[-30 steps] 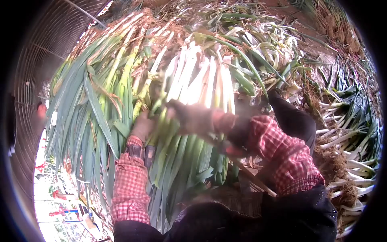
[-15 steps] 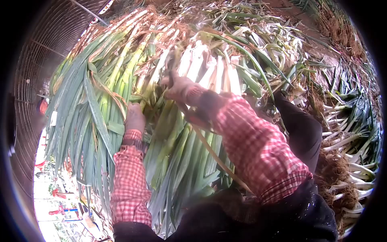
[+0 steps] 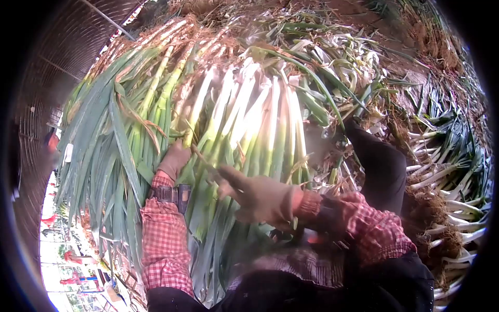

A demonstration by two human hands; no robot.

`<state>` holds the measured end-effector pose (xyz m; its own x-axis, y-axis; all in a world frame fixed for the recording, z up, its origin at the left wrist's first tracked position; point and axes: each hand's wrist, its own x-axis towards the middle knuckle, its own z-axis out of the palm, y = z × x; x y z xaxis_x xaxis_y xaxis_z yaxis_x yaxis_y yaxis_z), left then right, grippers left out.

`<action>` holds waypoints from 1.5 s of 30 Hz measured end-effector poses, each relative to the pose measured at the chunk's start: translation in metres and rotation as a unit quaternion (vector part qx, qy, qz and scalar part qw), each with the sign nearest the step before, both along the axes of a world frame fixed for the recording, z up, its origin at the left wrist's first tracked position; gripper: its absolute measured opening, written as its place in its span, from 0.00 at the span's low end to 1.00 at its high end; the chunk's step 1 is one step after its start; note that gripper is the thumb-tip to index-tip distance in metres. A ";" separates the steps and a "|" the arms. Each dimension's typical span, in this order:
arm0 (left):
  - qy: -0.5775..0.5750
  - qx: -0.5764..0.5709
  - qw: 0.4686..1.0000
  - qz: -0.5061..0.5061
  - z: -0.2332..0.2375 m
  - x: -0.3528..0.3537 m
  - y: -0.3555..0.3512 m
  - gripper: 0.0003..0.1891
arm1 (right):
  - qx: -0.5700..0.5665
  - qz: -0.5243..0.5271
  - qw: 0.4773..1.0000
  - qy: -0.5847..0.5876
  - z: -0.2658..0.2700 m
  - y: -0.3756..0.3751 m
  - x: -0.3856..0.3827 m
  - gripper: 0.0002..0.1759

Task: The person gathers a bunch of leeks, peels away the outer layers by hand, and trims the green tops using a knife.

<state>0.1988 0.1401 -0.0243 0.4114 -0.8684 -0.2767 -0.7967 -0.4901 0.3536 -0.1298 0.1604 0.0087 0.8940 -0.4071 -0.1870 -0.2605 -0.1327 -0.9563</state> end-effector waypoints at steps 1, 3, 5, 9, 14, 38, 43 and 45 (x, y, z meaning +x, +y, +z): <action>0.016 -0.011 1.000 0.011 0.001 -0.006 0.001 0.31 | 0.012 -0.002 1.000 -0.003 0.000 0.002 0.003 0.54; 0.025 -0.026 0.999 0.013 0.012 -0.021 0.008 0.30 | 0.054 -0.017 0.998 0.032 0.005 -0.014 0.011 0.51; -0.003 -0.042 0.999 0.015 0.008 -0.018 0.012 0.29 | 0.066 0.001 0.996 0.063 0.024 -0.013 0.007 0.50; 0.043 -0.053 0.989 0.133 0.003 -0.023 0.013 0.30 | -0.001 0.029 0.997 0.065 0.015 -0.008 0.002 0.50; 0.125 -0.169 0.970 0.126 -0.047 0.021 0.020 0.29 | 0.029 0.025 0.998 0.059 0.014 -0.003 0.010 0.49; 0.048 -0.162 0.986 -0.014 -0.045 -0.015 0.041 0.18 | -0.093 -0.181 0.975 0.092 -0.017 -0.121 0.075 0.45; -0.020 -0.181 0.981 -0.068 -0.032 -0.036 0.040 0.15 | -0.189 -0.154 0.966 0.082 -0.063 -0.133 0.063 0.48; -0.087 -0.167 0.980 -0.067 -0.029 -0.045 0.040 0.14 | -0.109 -0.200 0.970 0.083 -0.051 -0.147 0.062 0.48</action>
